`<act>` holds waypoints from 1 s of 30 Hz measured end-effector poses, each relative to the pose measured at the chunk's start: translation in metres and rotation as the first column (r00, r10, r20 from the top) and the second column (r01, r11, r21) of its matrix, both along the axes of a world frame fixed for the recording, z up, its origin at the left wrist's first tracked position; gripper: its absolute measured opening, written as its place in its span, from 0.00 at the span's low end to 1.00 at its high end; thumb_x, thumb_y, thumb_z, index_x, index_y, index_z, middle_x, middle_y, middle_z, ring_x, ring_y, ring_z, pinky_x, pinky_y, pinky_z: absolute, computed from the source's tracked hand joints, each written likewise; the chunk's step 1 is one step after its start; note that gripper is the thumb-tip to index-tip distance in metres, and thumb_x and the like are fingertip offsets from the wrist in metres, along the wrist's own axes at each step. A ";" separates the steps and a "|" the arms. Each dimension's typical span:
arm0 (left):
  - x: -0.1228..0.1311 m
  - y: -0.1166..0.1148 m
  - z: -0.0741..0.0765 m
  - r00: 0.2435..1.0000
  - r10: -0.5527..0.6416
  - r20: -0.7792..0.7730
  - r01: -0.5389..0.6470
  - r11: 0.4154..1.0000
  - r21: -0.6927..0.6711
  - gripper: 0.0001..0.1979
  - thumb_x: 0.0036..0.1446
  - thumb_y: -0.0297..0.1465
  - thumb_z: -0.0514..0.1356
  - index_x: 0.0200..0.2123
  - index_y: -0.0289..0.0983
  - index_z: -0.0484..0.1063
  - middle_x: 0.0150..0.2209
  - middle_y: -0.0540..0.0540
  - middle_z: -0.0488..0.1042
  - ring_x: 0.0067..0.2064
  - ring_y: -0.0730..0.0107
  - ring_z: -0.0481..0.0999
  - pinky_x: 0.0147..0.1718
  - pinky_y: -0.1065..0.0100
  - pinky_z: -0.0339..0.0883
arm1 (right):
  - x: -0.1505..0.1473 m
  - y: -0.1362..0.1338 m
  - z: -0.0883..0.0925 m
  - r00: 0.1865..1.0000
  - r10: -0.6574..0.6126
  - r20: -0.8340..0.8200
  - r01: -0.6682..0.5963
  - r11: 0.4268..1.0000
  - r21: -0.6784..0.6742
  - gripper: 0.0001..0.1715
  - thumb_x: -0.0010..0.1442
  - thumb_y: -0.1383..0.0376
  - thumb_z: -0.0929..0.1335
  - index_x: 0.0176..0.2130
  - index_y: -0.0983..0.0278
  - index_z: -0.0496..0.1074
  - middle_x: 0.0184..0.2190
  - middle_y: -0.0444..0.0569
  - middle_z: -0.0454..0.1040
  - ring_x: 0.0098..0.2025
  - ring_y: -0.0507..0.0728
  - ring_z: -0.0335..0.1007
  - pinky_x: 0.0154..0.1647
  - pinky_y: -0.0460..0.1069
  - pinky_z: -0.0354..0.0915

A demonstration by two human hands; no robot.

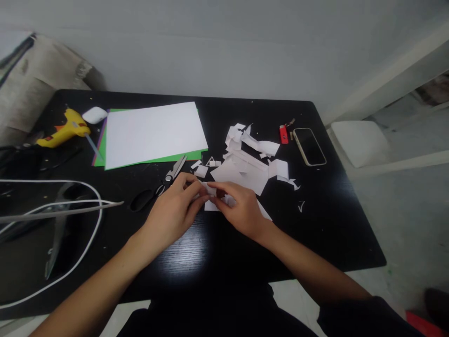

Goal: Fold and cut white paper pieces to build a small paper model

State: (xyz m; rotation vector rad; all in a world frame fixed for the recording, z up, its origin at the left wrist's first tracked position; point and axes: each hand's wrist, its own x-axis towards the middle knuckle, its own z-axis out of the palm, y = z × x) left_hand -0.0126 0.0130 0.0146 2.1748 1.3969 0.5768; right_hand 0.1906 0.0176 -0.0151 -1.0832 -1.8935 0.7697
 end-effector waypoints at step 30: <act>0.001 -0.002 -0.001 1.000 0.012 -0.022 -0.012 1.000 0.012 0.05 0.72 0.32 0.56 0.44 0.39 0.72 0.51 0.42 0.71 0.46 0.59 0.78 0.45 0.56 0.77 | -0.003 -0.004 0.001 1.000 0.018 0.005 -0.018 1.000 -0.008 0.16 0.69 0.70 0.71 0.55 0.59 0.77 0.45 0.48 0.84 0.42 0.56 0.81 0.47 0.53 0.79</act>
